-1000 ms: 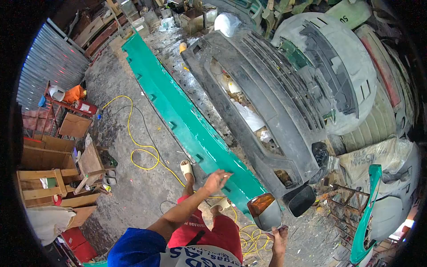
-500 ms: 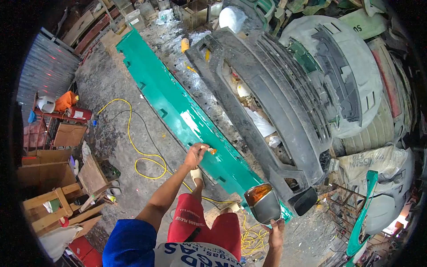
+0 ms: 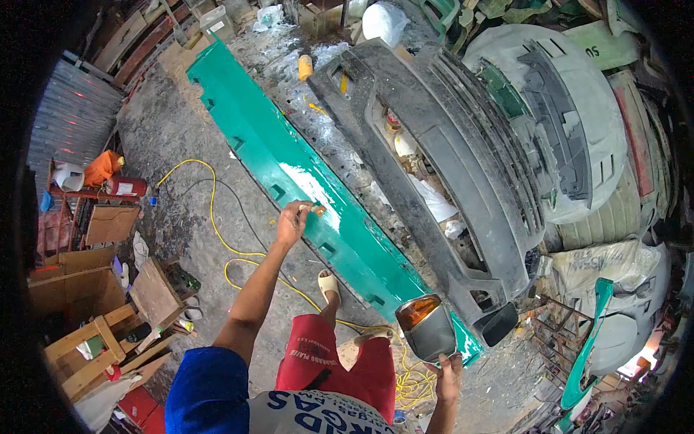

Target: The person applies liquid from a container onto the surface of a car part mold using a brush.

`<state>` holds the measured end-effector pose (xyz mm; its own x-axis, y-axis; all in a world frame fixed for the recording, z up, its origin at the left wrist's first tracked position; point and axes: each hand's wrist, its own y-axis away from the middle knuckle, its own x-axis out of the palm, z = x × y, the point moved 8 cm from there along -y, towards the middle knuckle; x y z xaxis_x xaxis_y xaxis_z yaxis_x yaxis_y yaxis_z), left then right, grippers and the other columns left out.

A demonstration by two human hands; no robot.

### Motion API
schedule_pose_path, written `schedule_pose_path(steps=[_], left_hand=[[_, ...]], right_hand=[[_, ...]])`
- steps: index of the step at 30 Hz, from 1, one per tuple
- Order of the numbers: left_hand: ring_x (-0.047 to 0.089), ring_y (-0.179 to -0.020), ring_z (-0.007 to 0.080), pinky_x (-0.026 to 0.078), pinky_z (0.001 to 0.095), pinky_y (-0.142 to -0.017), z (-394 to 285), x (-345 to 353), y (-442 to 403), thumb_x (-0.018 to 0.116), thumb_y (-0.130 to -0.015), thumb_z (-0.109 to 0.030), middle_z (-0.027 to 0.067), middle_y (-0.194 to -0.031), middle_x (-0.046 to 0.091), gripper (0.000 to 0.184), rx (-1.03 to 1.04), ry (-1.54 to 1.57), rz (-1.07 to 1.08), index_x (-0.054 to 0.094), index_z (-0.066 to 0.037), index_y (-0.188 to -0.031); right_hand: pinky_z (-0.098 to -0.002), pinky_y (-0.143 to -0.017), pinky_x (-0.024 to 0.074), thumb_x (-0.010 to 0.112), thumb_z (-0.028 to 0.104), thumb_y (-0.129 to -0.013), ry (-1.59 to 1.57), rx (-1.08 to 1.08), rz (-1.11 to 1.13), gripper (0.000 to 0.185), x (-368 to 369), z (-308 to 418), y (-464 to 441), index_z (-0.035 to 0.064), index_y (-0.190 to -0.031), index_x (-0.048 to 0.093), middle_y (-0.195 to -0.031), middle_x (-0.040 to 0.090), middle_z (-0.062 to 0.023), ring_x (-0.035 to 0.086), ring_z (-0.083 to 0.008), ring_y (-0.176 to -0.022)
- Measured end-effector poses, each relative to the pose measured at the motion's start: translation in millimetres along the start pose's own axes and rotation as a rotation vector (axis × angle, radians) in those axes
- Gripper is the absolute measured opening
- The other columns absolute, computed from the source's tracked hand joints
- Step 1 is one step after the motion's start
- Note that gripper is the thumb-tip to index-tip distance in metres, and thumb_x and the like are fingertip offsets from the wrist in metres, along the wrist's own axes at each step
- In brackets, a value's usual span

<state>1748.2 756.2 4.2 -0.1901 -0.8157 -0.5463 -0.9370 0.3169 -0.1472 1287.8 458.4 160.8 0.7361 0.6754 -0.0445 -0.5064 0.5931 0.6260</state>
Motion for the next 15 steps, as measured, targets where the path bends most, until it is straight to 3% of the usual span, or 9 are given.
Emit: schedule_pose_path(steps=[1, 3, 4, 6, 8, 10, 11, 13, 15], left_hand=[[0.059, -0.071, 0.0285, 0.049, 0.0395, -0.063, -1, 1, 1, 0.056, -0.092, -0.009, 0.0147, -0.087, 0.064, 0.014, -0.001, -0.001, 0.002, 0.066, -0.004, -0.1], [0.056, -0.074, 0.0319, 0.048, 0.0435, -0.068, -24, 7, 7, 0.055, -0.09, -0.008, 0.0139, -0.086, 0.063, 0.015, 0.208, -0.287, 0.002, 0.065, -0.003, -0.099], [0.055, -0.077, 0.0324, 0.046, 0.0454, -0.072, -36, 20, 19, 0.057, -0.083, -0.006, 0.0128, -0.09, 0.062, 0.017, 0.211, -0.377, 0.098, 0.066, -0.003, -0.098], [0.056, -0.082, 0.0309, 0.046, 0.0439, -0.073, -44, 58, 54, 0.06, -0.077, -0.005, 0.0116, -0.099, 0.063, 0.022, 0.311, -0.347, 0.18, 0.066, -0.006, -0.099], [0.058, -0.096, 0.0293, 0.048, 0.0421, -0.082, -68, 86, 86, 0.062, -0.075, -0.005, 0.0107, -0.113, 0.062, 0.025, 0.313, -0.31, 0.31, 0.068, -0.007, -0.099], [0.059, -0.104, 0.0297, 0.047, 0.0412, -0.091, -95, 103, 106, 0.063, -0.076, -0.006, 0.0103, -0.115, 0.064, 0.025, 0.406, -0.188, 0.34, 0.068, -0.007, -0.101], [0.059, -0.104, 0.0297, 0.047, 0.0412, -0.091, -102, 108, 109, 0.063, -0.076, -0.006, 0.0103, -0.115, 0.064, 0.025, 0.406, -0.2, 0.331, 0.068, -0.007, -0.101], [0.061, -0.106, 0.0308, 0.046, 0.0403, -0.097, -90, 115, 103, 0.061, -0.079, -0.003, 0.0095, -0.109, 0.068, 0.026, 0.131, 0.032, 0.434, 0.069, -0.009, -0.103], [0.063, -0.099, 0.0329, 0.046, 0.0406, -0.095, -76, 93, 80, 0.057, -0.084, 0.0, 0.0095, -0.101, 0.07, 0.024, 0.091, 0.035, 0.333, 0.069, -0.01, -0.102]], right_hand=[[-0.0406, -0.076, 0.0603, 0.057, 0.021, -0.092, 0.011, -0.014, -0.009, 0.04, 0, 1, 1, 0.0018, -0.124, 0.042, -0.122, 0.054, -0.0121, 0.06, -0.0224, -0.106], [-0.0404, -0.076, 0.0602, 0.058, 0.022, -0.092, 0.014, -0.008, -0.012, 0.041, -3, -2, 1, 0.0021, -0.124, 0.042, -0.122, 0.054, -0.0119, 0.06, -0.0222, -0.105], [-0.0402, -0.075, 0.06, 0.058, 0.023, -0.091, 0.019, -0.003, -0.013, 0.042, -4, -3, 0, 0.0025, -0.124, 0.042, -0.122, 0.054, -0.0117, 0.06, -0.0219, -0.105], [-0.0401, -0.075, 0.0598, 0.059, 0.024, -0.091, 0.027, 0.011, -0.009, 0.042, -7, -3, -2, 0.0029, -0.124, 0.042, -0.122, 0.054, -0.0114, 0.06, -0.0219, -0.104], [-0.0398, -0.074, 0.0592, 0.06, 0.027, -0.089, 0.055, 0.029, -0.018, 0.045, -9, -3, -5, 0.0041, -0.123, 0.042, -0.121, 0.054, -0.0095, 0.06, -0.0207, -0.104], [-0.0397, -0.074, 0.0593, 0.061, 0.026, -0.089, 0.069, 0.013, -0.002, 0.044, -7, 4, -11, 0.004, -0.122, 0.043, -0.118, 0.053, -0.0079, 0.059, -0.0198, -0.103], [-0.0395, -0.074, 0.0594, 0.061, 0.026, -0.088, 0.085, -0.001, 0.006, 0.044, -7, 6, -14, 0.004, -0.122, 0.043, -0.114, 0.052, -0.0063, 0.058, -0.0188, -0.102], [-0.0396, -0.073, 0.0596, 0.065, 0.023, -0.086, 0.061, 0.014, 0.023, 0.044, -18, -2, -26, 0.0051, -0.118, 0.041, -0.115, 0.05, -0.008, 0.056, -0.0191, -0.102], [-0.0398, -0.073, 0.0597, 0.068, 0.02, -0.083, 0.042, 0.035, 0.031, 0.045, -17, -6, -34, 0.0063, -0.115, 0.039, -0.115, 0.048, -0.0098, 0.054, -0.0194, -0.102]])
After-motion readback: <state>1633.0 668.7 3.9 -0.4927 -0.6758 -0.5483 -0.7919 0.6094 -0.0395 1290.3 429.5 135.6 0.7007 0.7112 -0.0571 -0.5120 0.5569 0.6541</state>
